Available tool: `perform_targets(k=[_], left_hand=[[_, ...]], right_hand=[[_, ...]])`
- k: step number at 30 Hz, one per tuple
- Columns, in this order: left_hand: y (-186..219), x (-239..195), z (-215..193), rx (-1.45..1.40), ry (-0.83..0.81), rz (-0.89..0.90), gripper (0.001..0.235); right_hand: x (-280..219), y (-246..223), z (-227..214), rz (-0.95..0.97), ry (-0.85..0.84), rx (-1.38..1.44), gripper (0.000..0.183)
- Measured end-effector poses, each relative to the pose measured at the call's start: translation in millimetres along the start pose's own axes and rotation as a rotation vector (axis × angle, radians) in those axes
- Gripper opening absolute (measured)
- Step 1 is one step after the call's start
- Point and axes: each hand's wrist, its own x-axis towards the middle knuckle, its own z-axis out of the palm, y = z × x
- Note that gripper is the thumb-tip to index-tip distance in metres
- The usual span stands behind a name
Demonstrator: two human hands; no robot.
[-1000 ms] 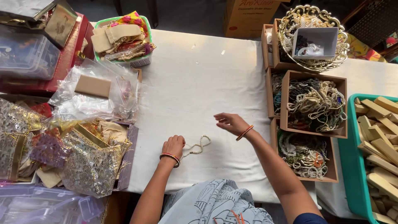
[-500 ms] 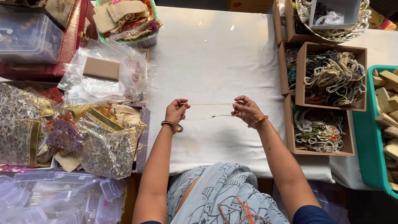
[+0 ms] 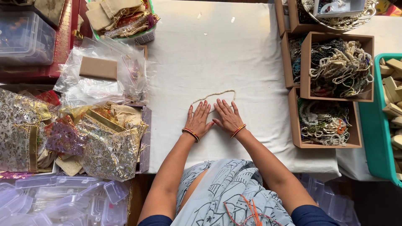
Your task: Packing pearl necklaces into plastic pouches, fabric bags, and small plastic boxes.
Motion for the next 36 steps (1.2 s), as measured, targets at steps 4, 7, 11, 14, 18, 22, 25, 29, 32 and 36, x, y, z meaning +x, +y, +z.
perform_targets(k=[4, 7, 11, 14, 18, 22, 25, 29, 32, 36], left_hand=[[-7.4, -7.4, 1.3, 0.074, -0.152, -0.017, 0.089], [-26.8, -21.8, -3.7, 0.124, -0.188, -0.047, 0.085], [-46.0, -26.3, 9.3, 0.161, -0.057, -0.006, 0.089], [-43.5, -26.0, 4.5, 0.174, -0.018, 0.032, 0.094], [-32.6, -19.8, -15.0, 0.327, -0.192, -0.072, 0.104], [-24.9, -26.2, -5.4, 0.159, -0.089, -0.199, 0.102], [-23.1, -22.8, -17.2, 0.206, -0.147, -0.2, 0.101], [-21.6, -18.9, -23.2, 0.181, -0.189, -0.194, 0.1], [-16.0, -17.0, -34.4, 0.237, -0.269, -0.196, 0.101], [-18.3, -19.4, -35.9, 0.326, -0.329, -0.196, 0.104]], right_hand=[[-2.7, 15.3, -11.4, 0.111, -0.133, 0.002, 0.077], [-9.8, 23.0, -32.2, 0.324, -0.223, -0.015, 0.072], [-6.9, 8.3, -17.0, 0.412, -0.138, -0.014, 0.061], [14.1, -22.4, -4.9, 0.129, -0.076, -0.026, 0.069], [44.3, -43.9, -8.4, -0.104, -0.328, -0.082, 0.085], [26.8, 4.3, -9.9, 0.138, -0.324, -0.175, 0.085], [15.8, 31.9, -11.1, 0.404, -0.274, -0.074, 0.08], [25.2, 2.1, 9.0, 0.51, -0.081, -0.065, 0.084], [35.9, -47.2, 21.8, 0.144, -0.182, -0.146, 0.085], [40.6, -35.9, 16.0, 0.132, -0.342, -0.145, 0.085]])
